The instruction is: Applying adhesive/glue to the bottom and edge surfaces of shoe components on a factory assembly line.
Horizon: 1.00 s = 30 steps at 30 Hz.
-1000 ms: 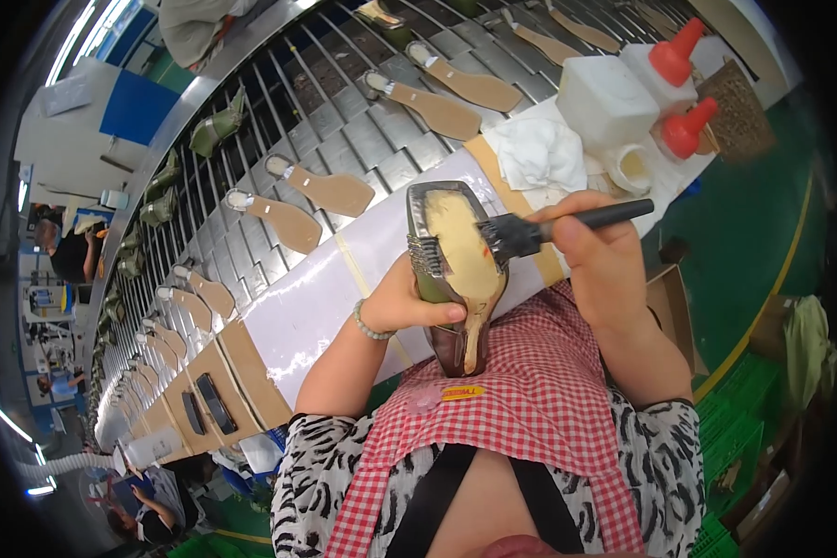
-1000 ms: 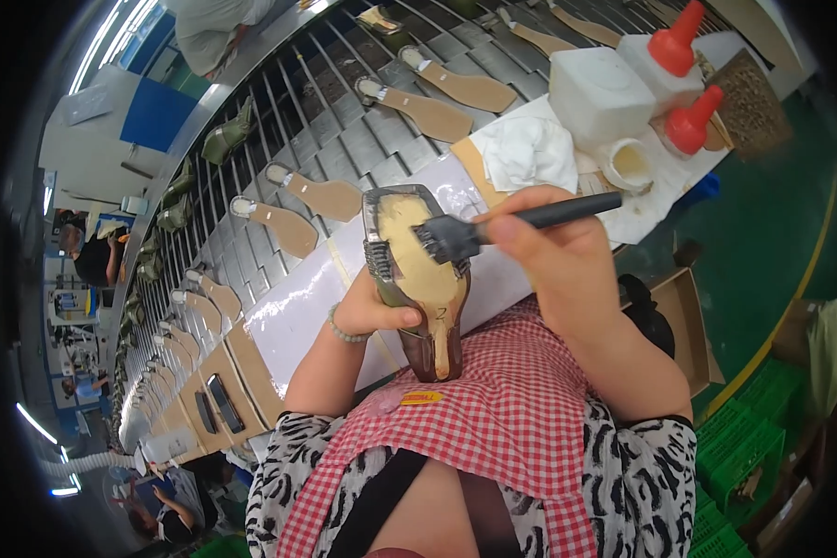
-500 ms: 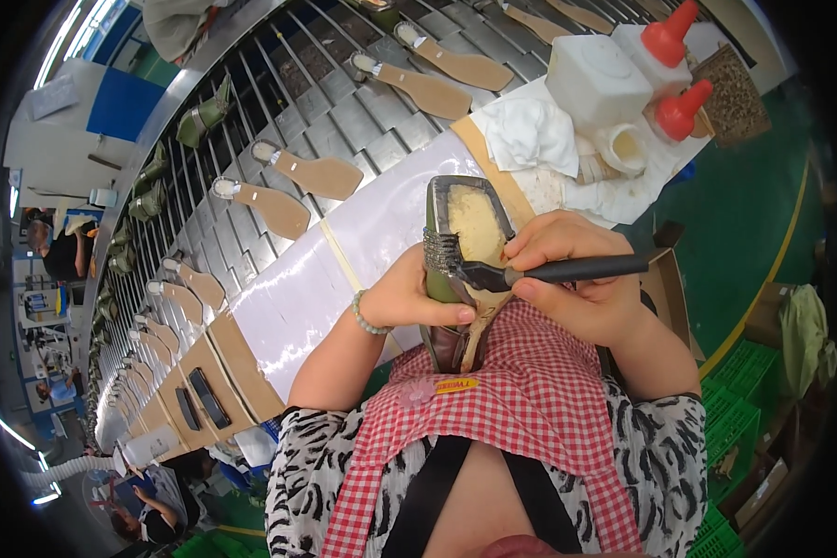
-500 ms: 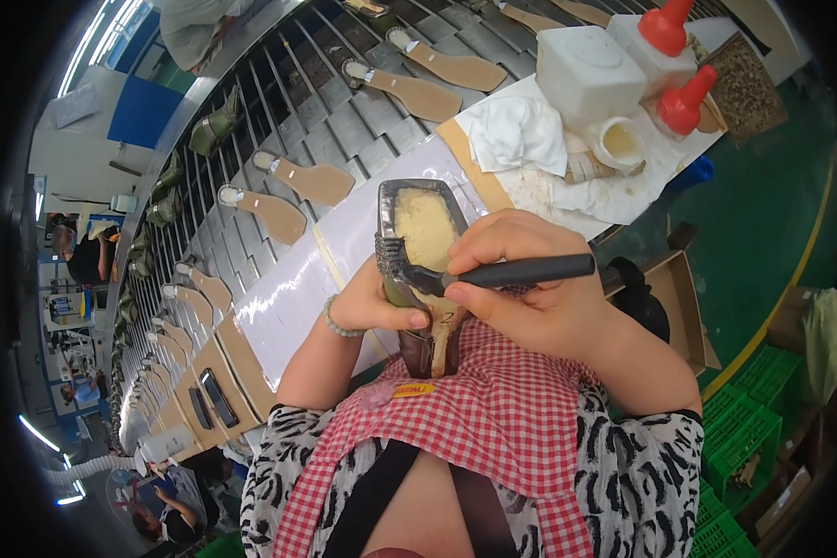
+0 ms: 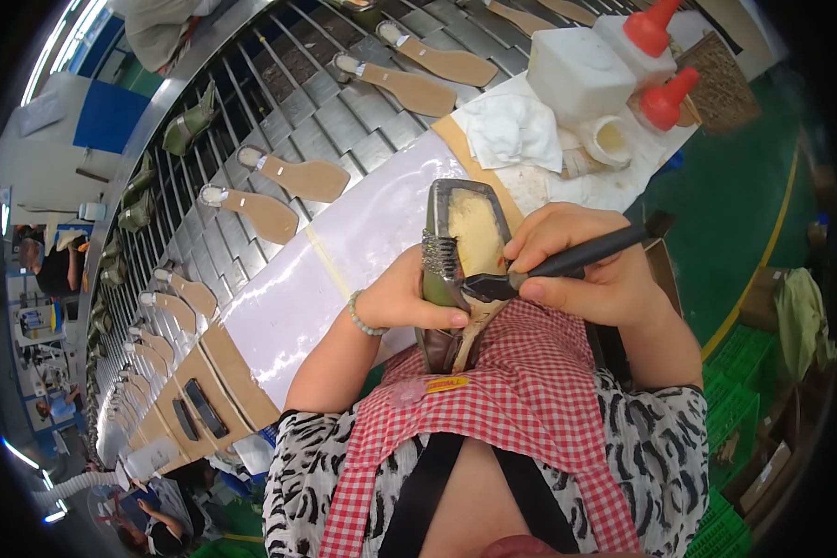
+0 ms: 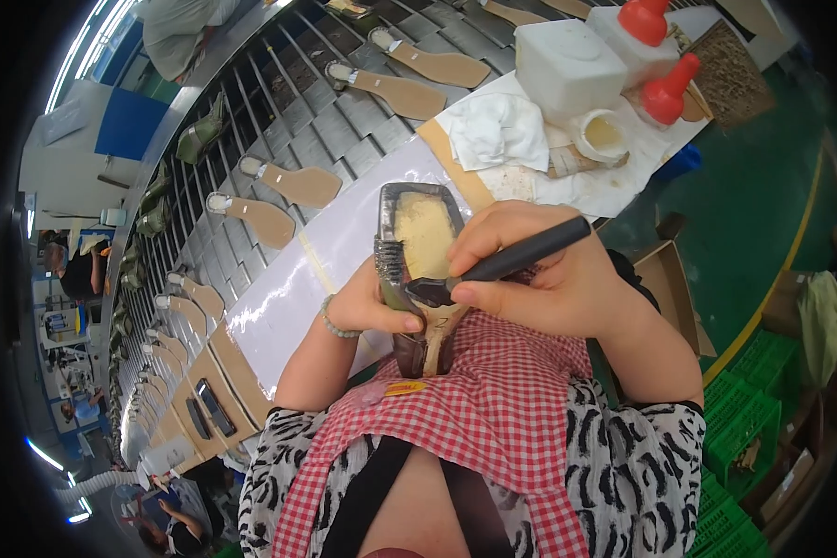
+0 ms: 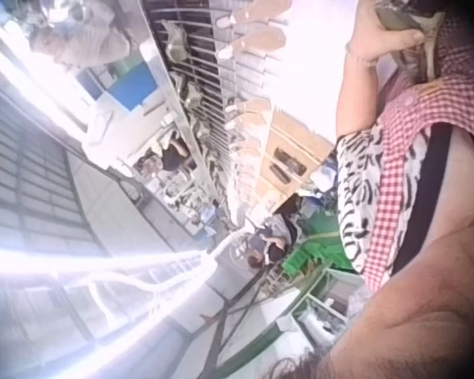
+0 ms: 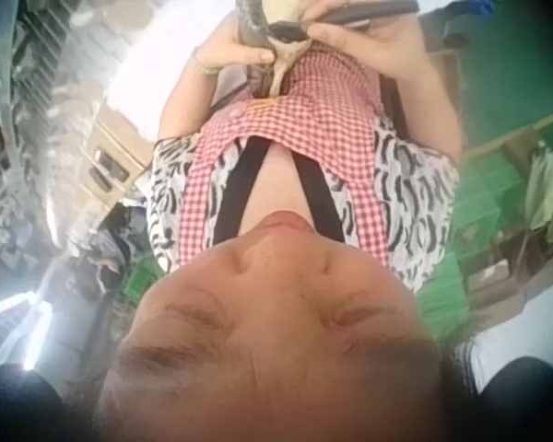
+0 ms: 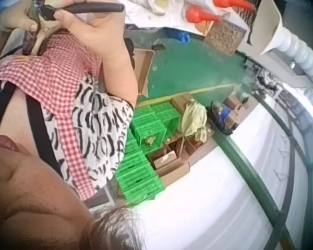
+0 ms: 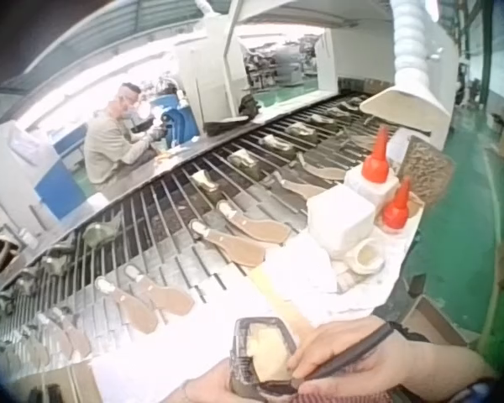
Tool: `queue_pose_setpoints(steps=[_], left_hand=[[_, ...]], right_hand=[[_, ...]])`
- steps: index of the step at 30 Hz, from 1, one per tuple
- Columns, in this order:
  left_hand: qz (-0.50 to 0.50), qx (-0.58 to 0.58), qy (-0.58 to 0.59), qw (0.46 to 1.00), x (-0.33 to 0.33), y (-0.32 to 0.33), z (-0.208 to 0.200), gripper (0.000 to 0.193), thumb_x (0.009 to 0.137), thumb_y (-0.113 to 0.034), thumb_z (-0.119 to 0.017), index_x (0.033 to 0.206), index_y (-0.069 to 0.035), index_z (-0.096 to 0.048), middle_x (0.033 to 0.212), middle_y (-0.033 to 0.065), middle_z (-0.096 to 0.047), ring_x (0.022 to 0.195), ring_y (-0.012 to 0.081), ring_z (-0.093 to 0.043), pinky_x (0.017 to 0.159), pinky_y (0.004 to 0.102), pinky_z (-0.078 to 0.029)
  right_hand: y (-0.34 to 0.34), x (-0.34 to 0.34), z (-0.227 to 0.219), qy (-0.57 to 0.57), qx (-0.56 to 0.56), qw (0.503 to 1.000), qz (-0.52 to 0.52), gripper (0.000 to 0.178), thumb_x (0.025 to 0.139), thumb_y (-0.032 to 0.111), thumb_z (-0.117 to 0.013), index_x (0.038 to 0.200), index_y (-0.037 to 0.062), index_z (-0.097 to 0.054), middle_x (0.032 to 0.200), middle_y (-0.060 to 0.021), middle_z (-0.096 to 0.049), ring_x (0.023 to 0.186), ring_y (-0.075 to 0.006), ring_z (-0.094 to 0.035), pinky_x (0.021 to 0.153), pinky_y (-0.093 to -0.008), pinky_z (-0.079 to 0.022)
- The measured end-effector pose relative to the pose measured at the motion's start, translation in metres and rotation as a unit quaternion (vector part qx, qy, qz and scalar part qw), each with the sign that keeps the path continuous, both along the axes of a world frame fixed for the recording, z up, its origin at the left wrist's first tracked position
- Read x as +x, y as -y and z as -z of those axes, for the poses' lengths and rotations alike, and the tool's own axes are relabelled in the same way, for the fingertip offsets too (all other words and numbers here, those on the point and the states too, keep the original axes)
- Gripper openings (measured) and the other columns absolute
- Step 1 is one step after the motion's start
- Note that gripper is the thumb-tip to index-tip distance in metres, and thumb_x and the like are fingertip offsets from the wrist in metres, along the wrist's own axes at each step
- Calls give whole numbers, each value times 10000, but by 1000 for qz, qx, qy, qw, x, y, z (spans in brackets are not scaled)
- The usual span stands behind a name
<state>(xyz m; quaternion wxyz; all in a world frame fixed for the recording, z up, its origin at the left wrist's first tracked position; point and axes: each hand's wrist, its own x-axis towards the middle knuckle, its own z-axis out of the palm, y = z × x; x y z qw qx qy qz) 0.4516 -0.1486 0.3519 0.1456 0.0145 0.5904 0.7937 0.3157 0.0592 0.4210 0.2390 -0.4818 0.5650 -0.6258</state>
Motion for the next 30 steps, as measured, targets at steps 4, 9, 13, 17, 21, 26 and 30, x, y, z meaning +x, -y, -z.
queue_pose_setpoints(steps=[4, 9, 13, 17, 21, 26, 30], left_hand=[[-26, 0, -29, 999, 10, 5, 23, 672, 652, -190, -834, 1209, 7, -514, 1142, 61, -582, 1049, 156, -531, 913, 305, -429], [-206, 44, 12, 977, 23, 2, 56, 691, 714, -388, -792, 1199, 11, -503, 1105, 67, -604, 995, 157, -582, 869, 302, -465], [-272, 105, 10, 957, 23, 23, 51, 798, 715, -528, -738, 1236, 11, -463, 1099, 83, -607, 953, 177, -617, 807, 307, -512], [-309, 117, 20, 944, 36, 41, 67, 815, 741, -656, -612, 1236, -21, -490, 1047, 145, -621, 896, 260, -638, 784, 391, -537], [-326, 121, 19, 937, 41, 41, 68, 782, 760, -639, -604, 1224, -18, -496, 1006, 140, -628, 869, 256, -640, 766, 388, -538], [-318, 107, 13, 942, 42, 39, 76, 788, 763, -651, -588, 1223, -18, -498, 1001, 140, -628, 870, 256, -639, 763, 388, -537], [-331, 118, 33, 936, 42, 37, 77, 790, 757, -656, -591, 1213, -18, -506, 1005, 150, -630, 856, 260, -644, 748, 382, -540]], right_hand=[[-33, -26, 2, 94, -7, 984, 151, 200, 781, 1, -694, 967, -7, -624, 924, -63, -628, 879, -123, -584, 777, -245, -450], [-75, -99, 18, -136, 179, 880, 418, 191, 786, 104, -717, 929, 15, -626, 832, -21, -626, 811, -107, -576, 725, -246, -438], [-80, -126, 42, -165, 240, 857, 425, 222, 741, 141, -746, 889, 11, -643, 796, -98, -665, 763, -178, -635, 664, -295, -468], [-71, -132, 46, -166, 278, 856, 403, 203, 728, 130, -721, 876, 15, -643, 780, -89, -659, 712, -185, -618, 643, -296, -464], [-65, -134, 41, -147, 365, 852, 345, 191, 736, 105, -713, 876, 9, -625, 791, -48, -644, 729, -132, -594, 669, -258, -445], [-85, -141, 60, -21, 226, 899, 374, 174, 734, 97, -697, 876, 17, -636, 788, -62, -641, 727, -145, -588, 670, -268, -454], [-102, -138, 69, 253, 74, 893, 365, 202, 768, 93, -698, 940, 19, -626, 835, -54, -626, 798, -151, -598, 750, -269, -478]])
